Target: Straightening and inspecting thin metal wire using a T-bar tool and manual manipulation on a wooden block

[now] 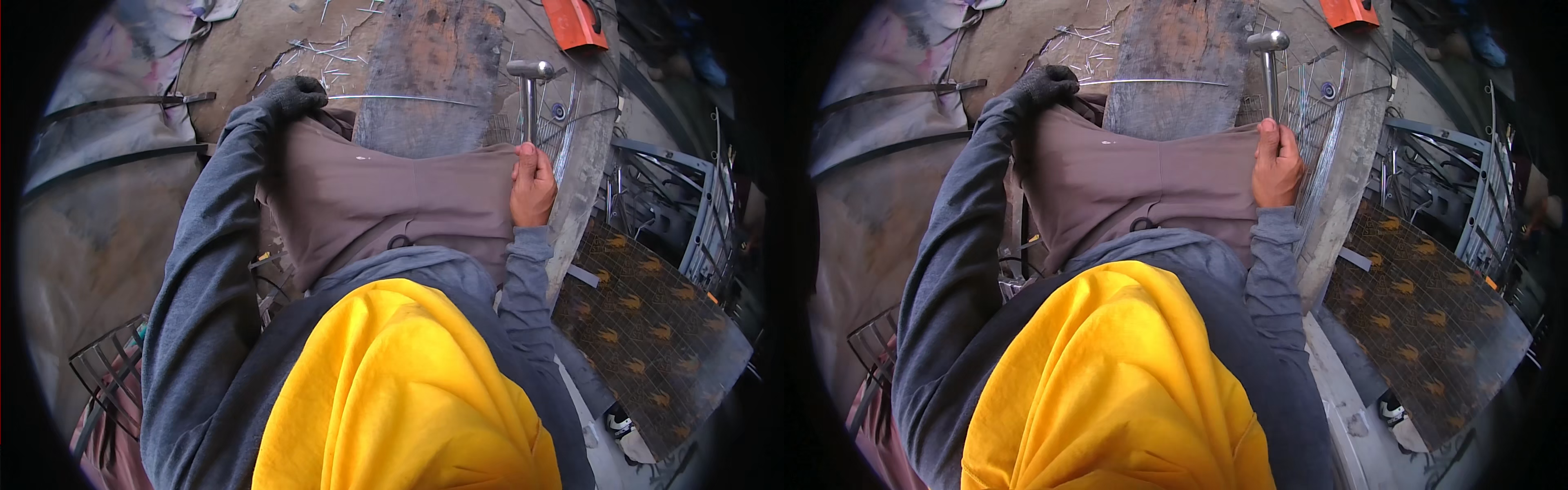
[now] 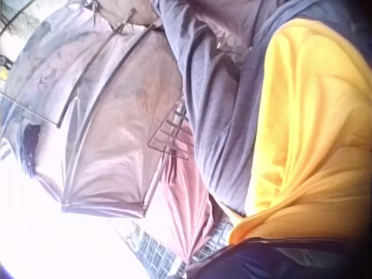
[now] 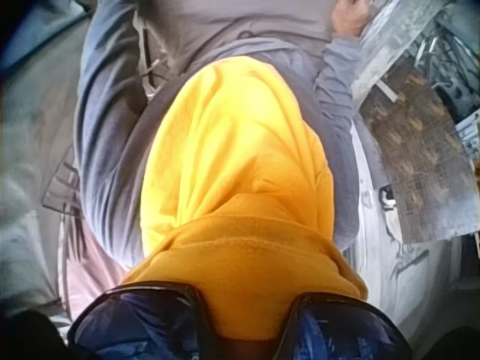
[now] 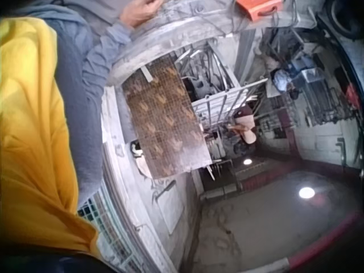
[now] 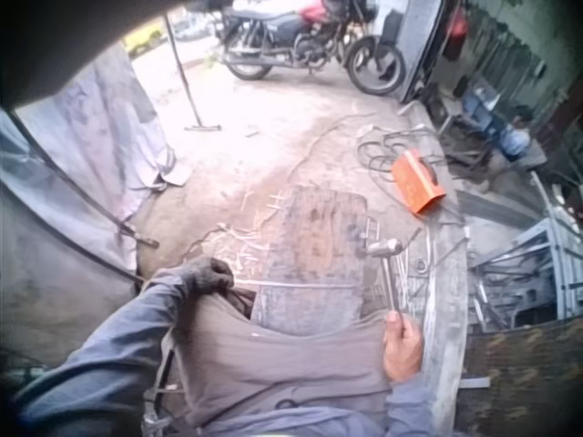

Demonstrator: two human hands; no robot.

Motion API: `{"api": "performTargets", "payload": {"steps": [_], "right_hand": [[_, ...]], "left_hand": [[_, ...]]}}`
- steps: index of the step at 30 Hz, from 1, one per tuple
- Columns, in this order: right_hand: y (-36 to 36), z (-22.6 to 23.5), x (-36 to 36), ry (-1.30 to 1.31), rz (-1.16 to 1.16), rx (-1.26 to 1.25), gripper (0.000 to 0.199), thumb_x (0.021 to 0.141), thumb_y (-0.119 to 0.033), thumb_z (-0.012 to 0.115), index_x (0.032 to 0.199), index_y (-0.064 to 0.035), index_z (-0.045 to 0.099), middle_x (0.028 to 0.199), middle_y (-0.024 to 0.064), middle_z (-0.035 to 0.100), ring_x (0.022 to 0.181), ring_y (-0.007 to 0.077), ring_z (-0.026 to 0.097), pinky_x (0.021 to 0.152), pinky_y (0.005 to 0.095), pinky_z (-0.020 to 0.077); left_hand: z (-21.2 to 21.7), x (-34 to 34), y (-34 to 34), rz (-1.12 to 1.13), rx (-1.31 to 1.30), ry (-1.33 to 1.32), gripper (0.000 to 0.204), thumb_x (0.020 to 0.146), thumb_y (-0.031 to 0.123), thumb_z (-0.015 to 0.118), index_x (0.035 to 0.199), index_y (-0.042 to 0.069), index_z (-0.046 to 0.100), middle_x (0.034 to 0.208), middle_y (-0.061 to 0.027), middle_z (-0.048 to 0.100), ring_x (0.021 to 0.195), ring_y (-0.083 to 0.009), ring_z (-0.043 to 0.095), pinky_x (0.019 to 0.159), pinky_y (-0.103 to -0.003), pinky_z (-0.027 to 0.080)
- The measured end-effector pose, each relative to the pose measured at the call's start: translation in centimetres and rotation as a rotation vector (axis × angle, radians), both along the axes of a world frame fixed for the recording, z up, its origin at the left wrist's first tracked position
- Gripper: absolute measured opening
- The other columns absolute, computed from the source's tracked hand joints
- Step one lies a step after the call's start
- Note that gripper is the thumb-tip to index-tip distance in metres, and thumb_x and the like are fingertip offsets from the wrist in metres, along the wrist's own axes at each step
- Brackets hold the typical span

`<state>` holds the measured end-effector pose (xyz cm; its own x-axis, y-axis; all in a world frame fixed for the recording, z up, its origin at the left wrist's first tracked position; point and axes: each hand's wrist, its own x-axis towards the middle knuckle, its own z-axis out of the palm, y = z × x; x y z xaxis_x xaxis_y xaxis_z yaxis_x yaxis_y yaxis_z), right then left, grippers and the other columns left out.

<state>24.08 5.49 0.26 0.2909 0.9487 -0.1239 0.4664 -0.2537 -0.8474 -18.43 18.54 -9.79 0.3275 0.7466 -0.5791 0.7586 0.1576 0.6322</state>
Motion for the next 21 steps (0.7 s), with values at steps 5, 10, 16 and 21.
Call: {"api": "performTargets", "payload": {"steps": [5, 10, 16, 21], "right_hand": [[-0.2, -0.7, -0.1, -0.097, 0.032, -0.006, 0.040, 0.101, -0.036, 0.050, 0.097, 0.0004, 0.066, 0.063, -0.0018, 0.048, 0.059, 0.0062, 0.044, 0.057, 0.0234, 0.0371], [-0.5, -1.1, -0.7, -0.176, 0.038, 0.015, 0.042, 0.098, -0.042, 0.054, 0.099, -0.0011, 0.064, 0.077, 0.0189, 0.064, 0.069, 0.0321, 0.063, 0.065, 0.0399, 0.0473], [-1.0, -4.1, 0.6, -0.264, 0.091, -0.175, 0.048, 0.097, -0.050, 0.050, 0.096, -0.0048, 0.063, 0.080, 0.0225, 0.063, 0.074, 0.0412, 0.060, 0.068, 0.0451, 0.0462], [-1.2, -3.8, -0.6, -0.266, 0.090, -0.109, 0.047, 0.097, -0.049, 0.049, 0.095, -0.0042, 0.062, 0.079, 0.0212, 0.063, 0.073, 0.0414, 0.060, 0.067, 0.0452, 0.0459]], "left_hand": [[-1.4, -0.3, -0.1, 0.046, -0.045, -0.077, 0.029, 0.084, 0.038, 0.063, 0.102, 0.019, 0.073, 0.098, -0.0061, 0.072, 0.094, -0.0227, 0.066, 0.084, -0.036, 0.050], [-4.3, -2.4, 0.3, 0.077, -0.050, -0.064, 0.025, 0.082, 0.036, 0.065, 0.094, 0.018, 0.075, 0.093, -0.0034, 0.073, 0.090, -0.0180, 0.066, 0.082, -0.033, 0.051], [-2.5, 0.2, 0.7, 0.016, -0.080, -0.036, 0.027, 0.081, 0.036, 0.064, 0.098, 0.018, 0.075, 0.097, -0.0053, 0.073, 0.095, -0.0204, 0.066, 0.087, -0.033, 0.050], [0.2, 0.1, 0.0, 0.003, 0.010, 0.062, 0.027, 0.085, 0.027, 0.067, 0.100, 0.005, 0.070, 0.093, -0.0075, 0.070, 0.091, -0.0185, 0.064, 0.088, -0.034, 0.048]]}}
